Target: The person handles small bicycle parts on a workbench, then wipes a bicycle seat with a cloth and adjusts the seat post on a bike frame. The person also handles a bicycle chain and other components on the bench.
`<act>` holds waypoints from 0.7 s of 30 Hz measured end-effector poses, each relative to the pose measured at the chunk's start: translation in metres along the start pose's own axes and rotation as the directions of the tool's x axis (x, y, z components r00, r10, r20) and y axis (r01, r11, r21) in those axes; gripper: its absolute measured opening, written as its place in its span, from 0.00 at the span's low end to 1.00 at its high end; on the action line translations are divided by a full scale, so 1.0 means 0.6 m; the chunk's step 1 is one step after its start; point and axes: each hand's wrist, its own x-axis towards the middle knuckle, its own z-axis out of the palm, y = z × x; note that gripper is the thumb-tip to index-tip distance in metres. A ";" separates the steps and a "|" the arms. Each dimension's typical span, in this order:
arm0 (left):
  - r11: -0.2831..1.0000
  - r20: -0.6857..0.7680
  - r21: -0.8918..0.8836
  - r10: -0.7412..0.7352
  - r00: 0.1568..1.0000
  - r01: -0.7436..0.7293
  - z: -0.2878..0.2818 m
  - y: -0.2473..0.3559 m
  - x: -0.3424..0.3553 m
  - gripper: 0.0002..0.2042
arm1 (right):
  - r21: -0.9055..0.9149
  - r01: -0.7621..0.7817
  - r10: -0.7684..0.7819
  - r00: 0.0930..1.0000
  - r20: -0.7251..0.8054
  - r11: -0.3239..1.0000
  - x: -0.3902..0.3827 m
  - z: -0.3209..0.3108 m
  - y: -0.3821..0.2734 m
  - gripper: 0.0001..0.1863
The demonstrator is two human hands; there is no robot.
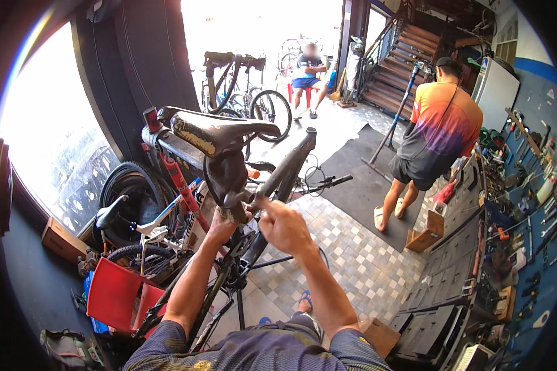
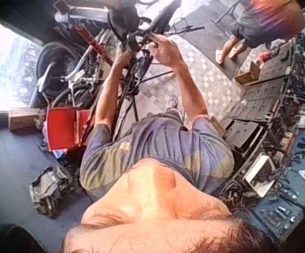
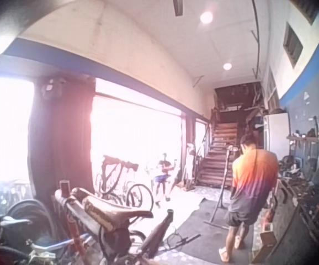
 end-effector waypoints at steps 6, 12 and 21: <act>1.000 0.023 0.004 0.006 1.000 -0.006 -0.001 0.004 -0.004 0.11 | 0.366 0.357 -0.395 0.918 0.033 0.860 -0.007 0.003 0.008 0.28; 0.995 0.002 0.089 0.041 0.999 -0.041 0.006 0.024 -0.008 0.11 | 0.434 0.045 -0.009 0.996 -0.085 0.900 0.000 0.011 0.011 0.31; 1.000 -0.036 -0.019 -0.004 0.999 0.003 0.015 0.024 -0.009 0.11 | 0.253 0.119 -0.092 0.989 -0.115 0.960 0.006 -0.011 0.005 0.28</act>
